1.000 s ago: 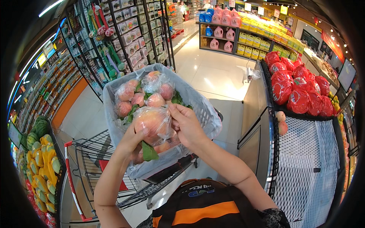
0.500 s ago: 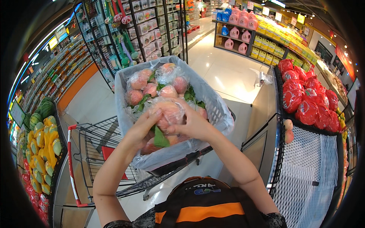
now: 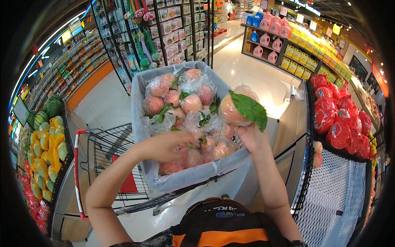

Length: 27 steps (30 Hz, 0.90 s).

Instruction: The person takes peaches from a large plastic crate in a shopping cart and places them one at a time onto a display shelf, sometimes wrapping them in individual plastic bags before setting them down.

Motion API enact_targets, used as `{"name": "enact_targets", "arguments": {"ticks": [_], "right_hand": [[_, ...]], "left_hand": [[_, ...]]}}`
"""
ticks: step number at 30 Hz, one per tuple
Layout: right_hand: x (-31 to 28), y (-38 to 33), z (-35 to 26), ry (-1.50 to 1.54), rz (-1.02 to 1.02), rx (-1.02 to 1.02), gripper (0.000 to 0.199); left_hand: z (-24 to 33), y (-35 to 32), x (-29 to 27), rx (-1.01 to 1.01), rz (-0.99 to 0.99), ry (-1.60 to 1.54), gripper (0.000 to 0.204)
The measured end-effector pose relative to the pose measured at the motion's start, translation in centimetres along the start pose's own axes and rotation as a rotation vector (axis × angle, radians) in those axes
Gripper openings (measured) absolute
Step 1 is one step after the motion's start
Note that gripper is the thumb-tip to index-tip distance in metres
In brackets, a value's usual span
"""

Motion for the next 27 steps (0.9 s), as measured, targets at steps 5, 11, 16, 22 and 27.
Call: {"name": "enact_targets", "arguments": {"ticks": [5,11,16,22,27], "right_hand": [[-1.4,-0.2,0.5,0.018,0.098,0.023,0.049],[-0.1,-0.3,0.2,-0.093,0.138,0.056,0.047],[-1.9,-0.3,0.4,0.0,0.049,0.042,0.045],[-0.8,-0.5,0.3,-0.134,0.081,0.032,0.042],[-1.3,-0.2,0.5,-0.023,0.117,0.011,0.04]], "left_hand": [[-0.2,2.6,3.3,0.024,-0.319,0.094,0.053],[-1.8,5.4,5.0,-0.071,-0.478,0.258,0.06],[-1.7,6.2,5.7,-0.109,-0.511,0.363,0.058],[-1.3,6.7,5.8,-0.105,-0.504,0.49,0.051],[-2.1,6.4,6.4,-0.044,-0.411,0.535,0.05]]}}
Point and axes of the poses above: each hand's wrist, its own y-axis towards the middle knuckle, its own x-axis out of the palm, z = x × y, the point moved 1 cm from there along y, towards the middle knuckle, and after that the axes turned 2 degrees about -z, right-handed, at the moved point
